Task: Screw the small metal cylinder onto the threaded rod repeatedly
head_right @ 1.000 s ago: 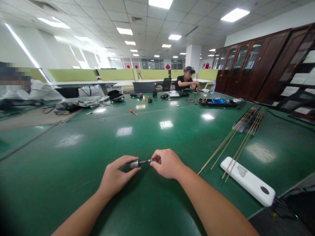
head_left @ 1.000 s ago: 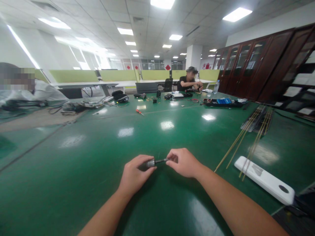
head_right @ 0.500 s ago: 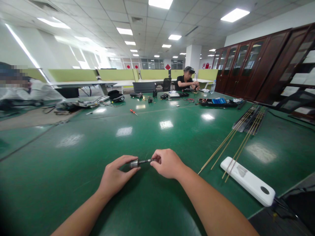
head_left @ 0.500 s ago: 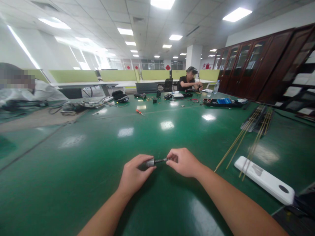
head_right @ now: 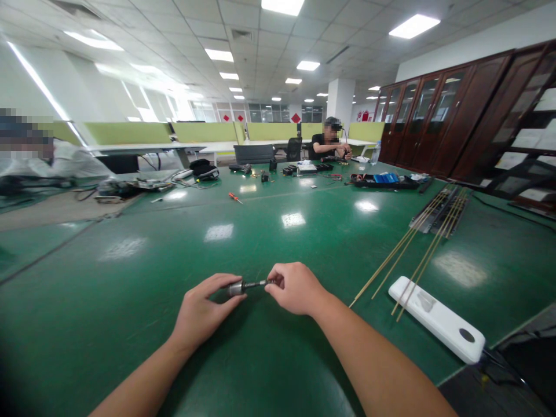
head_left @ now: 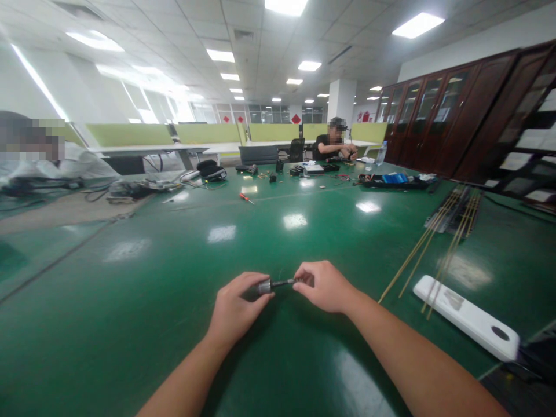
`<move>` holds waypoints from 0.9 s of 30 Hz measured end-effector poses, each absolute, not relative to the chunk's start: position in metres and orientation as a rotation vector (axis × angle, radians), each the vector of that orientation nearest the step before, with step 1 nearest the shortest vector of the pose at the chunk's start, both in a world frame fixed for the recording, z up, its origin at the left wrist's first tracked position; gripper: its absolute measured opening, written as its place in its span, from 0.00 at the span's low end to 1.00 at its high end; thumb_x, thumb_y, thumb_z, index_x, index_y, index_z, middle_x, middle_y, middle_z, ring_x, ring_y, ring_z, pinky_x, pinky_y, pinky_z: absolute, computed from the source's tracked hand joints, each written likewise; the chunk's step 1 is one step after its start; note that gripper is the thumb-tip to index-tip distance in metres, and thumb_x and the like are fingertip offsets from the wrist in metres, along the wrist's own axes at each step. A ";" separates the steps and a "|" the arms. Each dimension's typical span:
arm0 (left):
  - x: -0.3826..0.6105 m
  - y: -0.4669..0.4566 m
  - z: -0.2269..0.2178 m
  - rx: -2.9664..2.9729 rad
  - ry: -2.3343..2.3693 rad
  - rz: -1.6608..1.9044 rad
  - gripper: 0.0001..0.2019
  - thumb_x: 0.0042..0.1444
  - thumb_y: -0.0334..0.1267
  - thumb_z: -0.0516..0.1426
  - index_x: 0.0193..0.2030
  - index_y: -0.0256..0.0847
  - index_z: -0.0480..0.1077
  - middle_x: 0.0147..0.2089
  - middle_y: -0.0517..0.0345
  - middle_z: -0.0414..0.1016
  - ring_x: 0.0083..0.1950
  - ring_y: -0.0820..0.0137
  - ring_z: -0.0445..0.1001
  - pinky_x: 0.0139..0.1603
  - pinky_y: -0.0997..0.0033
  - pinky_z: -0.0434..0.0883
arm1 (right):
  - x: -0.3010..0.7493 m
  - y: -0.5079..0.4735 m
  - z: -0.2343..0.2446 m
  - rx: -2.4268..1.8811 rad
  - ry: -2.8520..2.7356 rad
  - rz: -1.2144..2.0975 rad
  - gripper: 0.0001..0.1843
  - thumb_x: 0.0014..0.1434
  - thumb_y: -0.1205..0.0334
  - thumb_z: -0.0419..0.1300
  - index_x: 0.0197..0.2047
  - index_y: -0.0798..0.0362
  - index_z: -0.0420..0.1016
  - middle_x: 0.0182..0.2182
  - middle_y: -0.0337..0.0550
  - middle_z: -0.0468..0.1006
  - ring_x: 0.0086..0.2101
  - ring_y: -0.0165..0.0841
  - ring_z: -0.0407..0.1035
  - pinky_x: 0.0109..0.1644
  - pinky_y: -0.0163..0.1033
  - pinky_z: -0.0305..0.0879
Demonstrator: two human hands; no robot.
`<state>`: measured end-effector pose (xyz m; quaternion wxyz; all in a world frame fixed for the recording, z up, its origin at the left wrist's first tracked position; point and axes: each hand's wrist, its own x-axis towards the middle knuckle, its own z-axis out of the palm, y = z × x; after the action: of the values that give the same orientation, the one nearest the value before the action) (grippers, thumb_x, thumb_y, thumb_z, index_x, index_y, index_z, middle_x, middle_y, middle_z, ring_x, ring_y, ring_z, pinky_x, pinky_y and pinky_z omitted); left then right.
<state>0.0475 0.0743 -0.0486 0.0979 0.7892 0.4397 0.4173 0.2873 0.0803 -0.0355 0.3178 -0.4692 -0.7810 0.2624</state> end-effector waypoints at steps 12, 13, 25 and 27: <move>0.042 0.080 -0.052 2.264 1.507 1.265 0.15 0.52 0.47 0.65 0.43 0.42 0.77 0.42 0.53 0.80 0.42 0.61 0.78 0.49 0.60 0.75 | 0.287 0.080 -0.037 -1.238 -2.062 0.700 0.06 0.57 0.61 0.64 0.37 0.52 0.78 0.28 0.39 0.80 0.28 0.29 0.71 0.33 0.34 0.63; 0.042 0.080 -0.052 2.234 1.557 1.268 0.16 0.51 0.48 0.65 0.43 0.42 0.77 0.41 0.53 0.80 0.42 0.61 0.78 0.48 0.60 0.75 | 0.287 0.081 -0.037 -1.236 -2.062 0.696 0.06 0.57 0.61 0.64 0.37 0.52 0.78 0.28 0.39 0.80 0.28 0.29 0.71 0.33 0.34 0.63; 0.043 0.081 -0.042 1.516 1.522 1.450 0.27 0.53 0.53 0.63 0.55 0.37 0.72 0.50 0.47 0.79 0.51 0.58 0.79 0.58 0.56 0.72 | 0.288 0.087 -0.044 -1.247 -2.042 0.710 0.07 0.57 0.61 0.64 0.38 0.53 0.79 0.29 0.40 0.80 0.30 0.30 0.72 0.33 0.33 0.63; 0.039 0.072 -0.030 1.471 1.517 1.442 0.28 0.48 0.53 0.67 0.51 0.38 0.73 0.49 0.47 0.80 0.51 0.56 0.79 0.58 0.55 0.73 | 0.288 0.088 -0.045 -1.246 -2.045 0.714 0.07 0.56 0.60 0.64 0.38 0.53 0.79 0.29 0.40 0.80 0.30 0.30 0.72 0.33 0.33 0.63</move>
<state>0.0386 0.0725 -0.0296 0.2874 0.5508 0.5679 0.5400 0.2881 0.0884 -0.0453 0.3159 -0.4730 -0.7766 0.2709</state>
